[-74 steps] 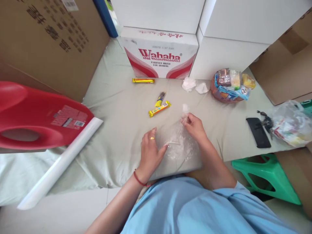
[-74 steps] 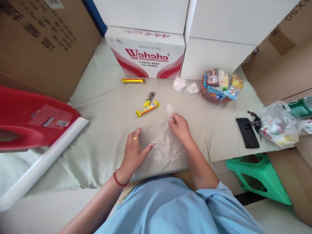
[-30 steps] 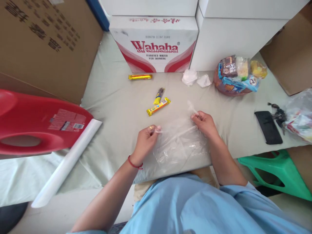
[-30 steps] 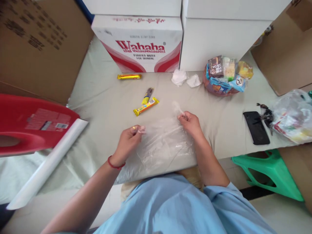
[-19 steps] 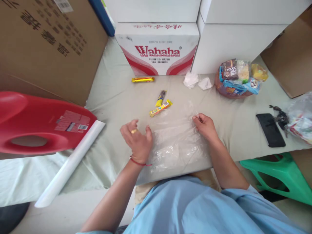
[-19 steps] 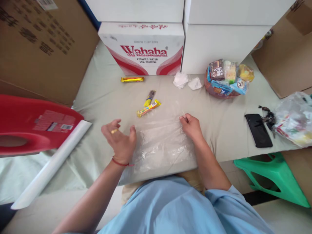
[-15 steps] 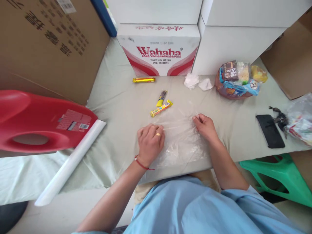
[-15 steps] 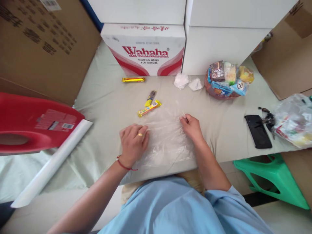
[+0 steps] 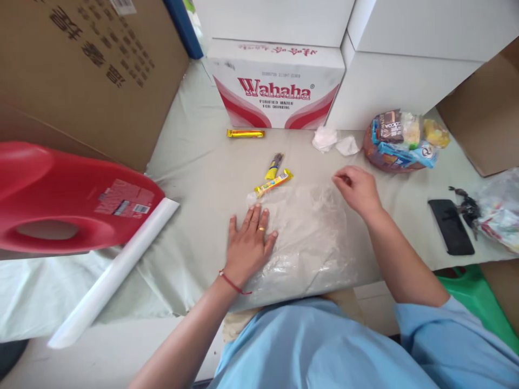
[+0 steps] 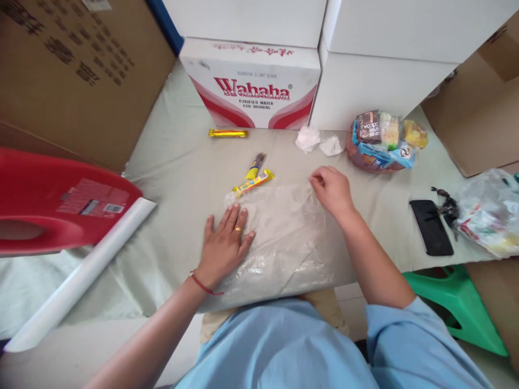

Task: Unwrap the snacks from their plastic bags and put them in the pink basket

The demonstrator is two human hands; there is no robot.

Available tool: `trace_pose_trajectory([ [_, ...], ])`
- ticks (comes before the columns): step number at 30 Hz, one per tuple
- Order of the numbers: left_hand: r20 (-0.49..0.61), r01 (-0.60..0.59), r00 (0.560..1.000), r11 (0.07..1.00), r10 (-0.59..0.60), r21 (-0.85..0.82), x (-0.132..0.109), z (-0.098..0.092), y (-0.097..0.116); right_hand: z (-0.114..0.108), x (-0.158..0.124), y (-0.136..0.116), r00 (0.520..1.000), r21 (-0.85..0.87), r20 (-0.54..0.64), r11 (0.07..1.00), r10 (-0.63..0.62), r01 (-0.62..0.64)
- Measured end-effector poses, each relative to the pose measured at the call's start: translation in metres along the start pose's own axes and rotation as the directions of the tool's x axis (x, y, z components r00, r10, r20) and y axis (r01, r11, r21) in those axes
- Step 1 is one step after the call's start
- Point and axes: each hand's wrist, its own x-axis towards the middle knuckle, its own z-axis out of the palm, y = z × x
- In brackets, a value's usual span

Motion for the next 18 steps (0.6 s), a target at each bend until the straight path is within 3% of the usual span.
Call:
trace_pose_trajectory([
  [3, 0.007, 0.002, 1.000, 1.000, -0.002, 0.005, 0.000, -0.002, 0.001, 0.023, 0.047, -0.052, 0.934, -0.046, 0.237, 0.957, -0.269, 0.287],
  [7, 0.017, -0.001, 1.000, 1.000, 0.001, 0.006, 0.001, -0.002, -0.001, 0.058, 0.083, -0.106, 0.693, -0.070, 0.581, 0.822, -0.428, 0.566],
  [9, 0.014, 0.003, 1.000, 1.000, -0.003, -0.001, 0.000, -0.002, -0.001, 0.067, 0.087, -0.116, 0.620, -0.094, 0.667, 0.780, -0.413, 0.619],
  [11, 0.006, 0.004, 1.000, 1.000, -0.003, -0.018, 0.000, -0.002, -0.001, 0.068, 0.087, -0.112, 0.625, -0.137, 0.678, 0.769, -0.387, 0.625],
  [18, -0.017, -0.004, 1.000, 0.997, 0.003, -0.083, 0.000, -0.004, -0.002, 0.061, 0.112, -0.075, 0.736, -0.212, 0.557, 0.791, -0.385, 0.574],
])
